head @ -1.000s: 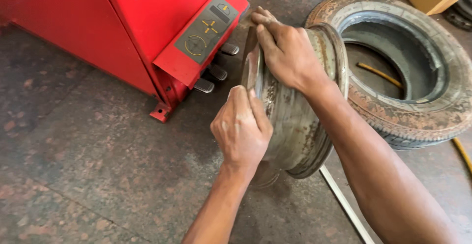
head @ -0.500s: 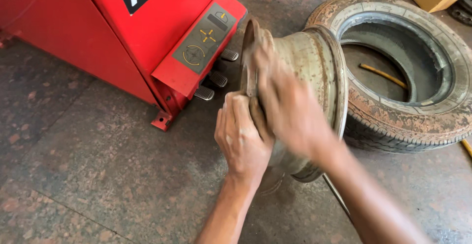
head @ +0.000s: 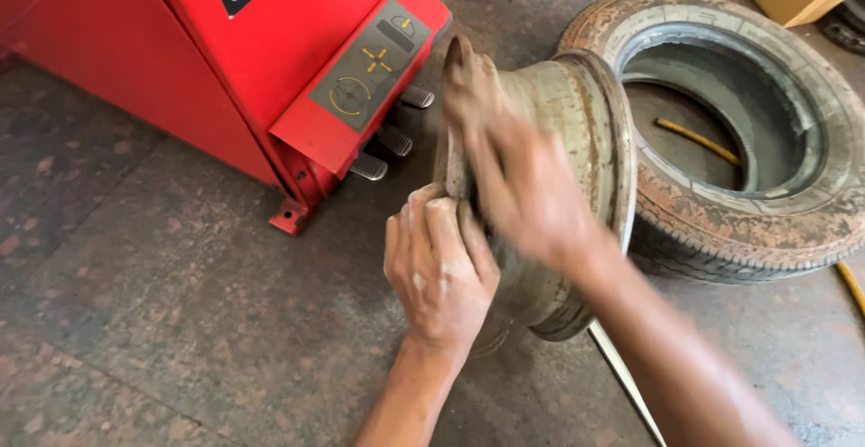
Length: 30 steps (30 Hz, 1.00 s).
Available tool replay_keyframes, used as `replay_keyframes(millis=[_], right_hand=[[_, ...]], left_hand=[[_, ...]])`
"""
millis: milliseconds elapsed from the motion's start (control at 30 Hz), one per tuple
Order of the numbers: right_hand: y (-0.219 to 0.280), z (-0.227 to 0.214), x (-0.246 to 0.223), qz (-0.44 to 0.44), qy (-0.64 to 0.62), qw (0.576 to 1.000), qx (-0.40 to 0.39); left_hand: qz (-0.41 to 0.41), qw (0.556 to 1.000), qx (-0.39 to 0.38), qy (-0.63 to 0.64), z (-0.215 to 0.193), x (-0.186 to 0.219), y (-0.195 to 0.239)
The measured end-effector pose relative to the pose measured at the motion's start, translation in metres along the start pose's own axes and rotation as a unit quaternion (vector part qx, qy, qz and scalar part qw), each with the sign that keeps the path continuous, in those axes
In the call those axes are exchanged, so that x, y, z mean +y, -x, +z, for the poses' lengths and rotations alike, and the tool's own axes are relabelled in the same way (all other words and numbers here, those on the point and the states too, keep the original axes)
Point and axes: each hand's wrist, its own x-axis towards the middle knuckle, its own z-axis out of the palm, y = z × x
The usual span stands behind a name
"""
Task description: The person scrubs a metal wheel rim with a small abrasive pad, rotating the rim by hand to clean different sections of the outer face and edges. The rim is held upright and turned repeatedly while the pad is rubbed across its surface.
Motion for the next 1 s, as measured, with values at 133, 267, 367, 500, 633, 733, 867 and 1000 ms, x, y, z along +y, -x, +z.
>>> replay_keyframes(millis=[133, 267, 367, 500, 633, 733, 867, 1000], right_hand=[[-0.063, 0.005, 0.011, 0.223, -0.002, 0.973, -0.067], [0.000, 0.003, -0.025, -0.008, 0.084, 0.996, 0.032], [-0.007, 0.002, -0.020, 0.197, 0.045, 0.977, -0.063], [-0.078, 0.010, 0.023, 0.172, 0.051, 0.983, -0.033], [0.004, 0.009, -0.009, 0.044, 0.109, 0.992, 0.041], [0.032, 0.009, -0.043, 0.054, 0.090, 0.992, 0.068], [0.022, 0.011, -0.048, 0.184, 0.032, 0.978, 0.088], [0.034, 0.012, -0.041, 0.120, 0.107, 0.984, 0.071]], left_hand=[[-0.013, 1.000, -0.018, 0.004, -0.006, 0.003, -0.002], [-0.004, 0.999, 0.002, 0.040, -0.010, 0.004, -0.002], [-0.025, 0.999, -0.014, 0.026, -0.006, 0.003, 0.001], [-0.029, 0.999, -0.015, 0.027, -0.006, -0.001, 0.000], [-0.033, 0.997, -0.004, 0.069, -0.004, -0.001, -0.006], [-0.040, 0.996, 0.005, 0.085, 0.002, -0.005, -0.006], [-0.053, 0.995, -0.003, 0.081, 0.002, -0.002, -0.003], [-0.048, 0.997, -0.017, 0.065, -0.002, -0.003, 0.002]])
